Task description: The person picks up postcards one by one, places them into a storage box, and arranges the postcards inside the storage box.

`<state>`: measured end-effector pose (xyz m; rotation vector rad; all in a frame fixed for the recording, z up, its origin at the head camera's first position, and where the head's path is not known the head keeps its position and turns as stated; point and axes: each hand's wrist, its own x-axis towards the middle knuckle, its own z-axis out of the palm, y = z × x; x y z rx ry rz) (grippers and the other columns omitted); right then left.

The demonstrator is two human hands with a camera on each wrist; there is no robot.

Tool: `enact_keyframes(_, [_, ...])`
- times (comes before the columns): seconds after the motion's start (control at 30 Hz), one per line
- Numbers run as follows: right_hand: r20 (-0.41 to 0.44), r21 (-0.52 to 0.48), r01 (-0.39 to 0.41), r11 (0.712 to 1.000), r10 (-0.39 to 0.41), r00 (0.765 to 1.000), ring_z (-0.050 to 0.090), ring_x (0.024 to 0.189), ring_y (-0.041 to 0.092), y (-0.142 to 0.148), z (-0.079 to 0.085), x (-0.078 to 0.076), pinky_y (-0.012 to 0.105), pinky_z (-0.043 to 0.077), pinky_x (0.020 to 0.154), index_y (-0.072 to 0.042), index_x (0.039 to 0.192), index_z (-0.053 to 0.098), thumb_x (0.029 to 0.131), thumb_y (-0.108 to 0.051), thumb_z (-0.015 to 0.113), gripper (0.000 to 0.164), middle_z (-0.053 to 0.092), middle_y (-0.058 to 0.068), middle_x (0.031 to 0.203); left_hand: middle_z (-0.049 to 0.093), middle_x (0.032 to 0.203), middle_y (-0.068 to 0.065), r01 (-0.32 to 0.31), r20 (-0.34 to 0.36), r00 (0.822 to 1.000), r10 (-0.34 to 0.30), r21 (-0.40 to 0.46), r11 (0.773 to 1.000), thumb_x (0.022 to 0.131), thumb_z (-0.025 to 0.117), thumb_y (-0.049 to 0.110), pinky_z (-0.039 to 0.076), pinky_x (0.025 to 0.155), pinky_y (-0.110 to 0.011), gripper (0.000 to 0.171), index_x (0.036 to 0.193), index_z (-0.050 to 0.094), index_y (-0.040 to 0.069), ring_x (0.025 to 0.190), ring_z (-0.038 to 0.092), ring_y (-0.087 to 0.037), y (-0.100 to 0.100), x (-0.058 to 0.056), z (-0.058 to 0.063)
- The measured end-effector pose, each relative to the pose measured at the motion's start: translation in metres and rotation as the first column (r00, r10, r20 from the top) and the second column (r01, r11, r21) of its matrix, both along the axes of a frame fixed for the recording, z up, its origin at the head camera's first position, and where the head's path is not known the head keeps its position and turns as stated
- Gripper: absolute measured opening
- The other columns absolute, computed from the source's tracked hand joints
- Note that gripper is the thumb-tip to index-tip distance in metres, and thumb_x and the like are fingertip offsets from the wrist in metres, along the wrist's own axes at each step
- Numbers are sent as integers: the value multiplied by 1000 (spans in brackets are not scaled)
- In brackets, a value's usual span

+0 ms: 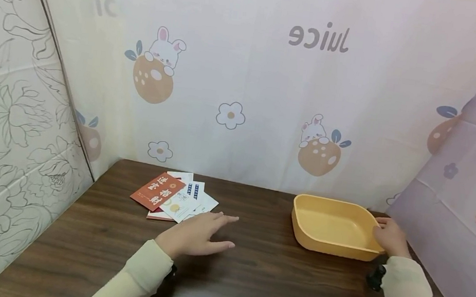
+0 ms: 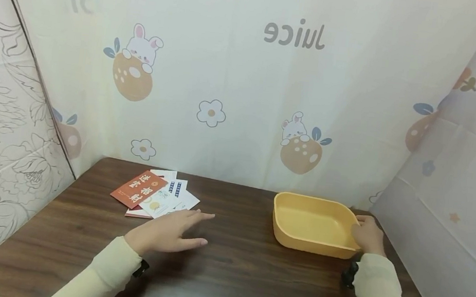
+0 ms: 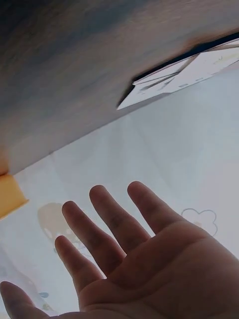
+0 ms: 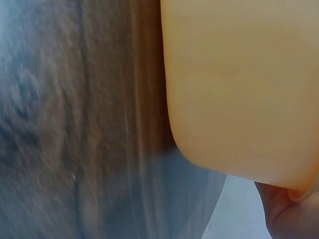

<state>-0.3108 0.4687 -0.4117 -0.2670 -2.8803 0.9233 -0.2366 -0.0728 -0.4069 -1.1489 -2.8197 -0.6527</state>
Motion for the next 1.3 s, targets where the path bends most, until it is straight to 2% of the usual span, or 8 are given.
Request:
enact_keyframes(0.17, [-11,2,12,1000,-12,1000,63,92,42,-12,-2,1,33,54,62,20,133,40,97,-14,41,50,51,42,125,53,146,-2,-11,10,1000,11,8,1000,98,52,59,39,109,-44,67,151,46,18,137,46,-25,-4,-1,2])
enact_keyframes(0.33, [-16,16,-30,999,31,999,57,105,49,-23,-3,4,44,53,75,17,138,39,100,-16,39,51,49,42,128,53,145,-3,-24,4,1000,24,18,1000,98,52,59,40,109,-43,69,151,46,16,134,49,-23,-8,-3,3])
enact_keyframes(0.4, [-12,16,-49,999,50,999,56,106,50,-27,-4,5,47,52,76,16,141,37,101,-16,37,52,48,42,130,53,146,-1,-33,-1,999,33,18,999,98,51,60,40,109,-42,69,151,46,16,134,49,-21,-10,-4,3])
enact_keyframes(0.63, [-26,6,-72,997,72,997,62,97,43,-43,-6,10,34,53,66,17,142,37,102,-15,37,51,50,42,129,53,145,-1,-60,-22,998,61,34,998,97,54,59,38,110,-40,68,150,46,17,134,48,-19,-18,-7,4])
enact_keyframes(0.8, [-18,-4,-82,997,82,997,61,100,44,-55,-7,11,35,54,66,17,142,36,102,-15,37,51,49,43,129,53,145,-1,-80,-7,997,81,48,996,97,56,57,39,110,-41,68,150,47,16,134,48,-20,-23,-8,5])
enact_keyframes(0.97, [30,-24,-113,993,113,993,59,106,48,-69,-1,15,39,56,71,17,142,32,102,-15,37,52,46,44,131,53,146,0,-121,13,993,120,63,991,96,57,57,38,110,-41,68,149,48,17,135,47,-19,-30,-12,6])
enact_keyframes(1.17, [57,-39,-167,985,169,984,64,98,43,-85,4,19,37,56,66,19,138,32,101,-11,40,49,47,45,128,54,144,-2,-154,12,988,153,92,984,96,58,56,38,110,-43,66,148,50,16,133,49,-21,-41,-15,8])
enact_keyframes(1.3, [71,-48,-189,981,192,979,65,96,40,-93,5,21,36,56,65,18,139,31,101,-11,40,49,47,44,129,55,142,-3,-201,31,980,198,102,974,96,58,57,40,108,-44,66,147,51,16,130,51,-22,-47,-17,11])
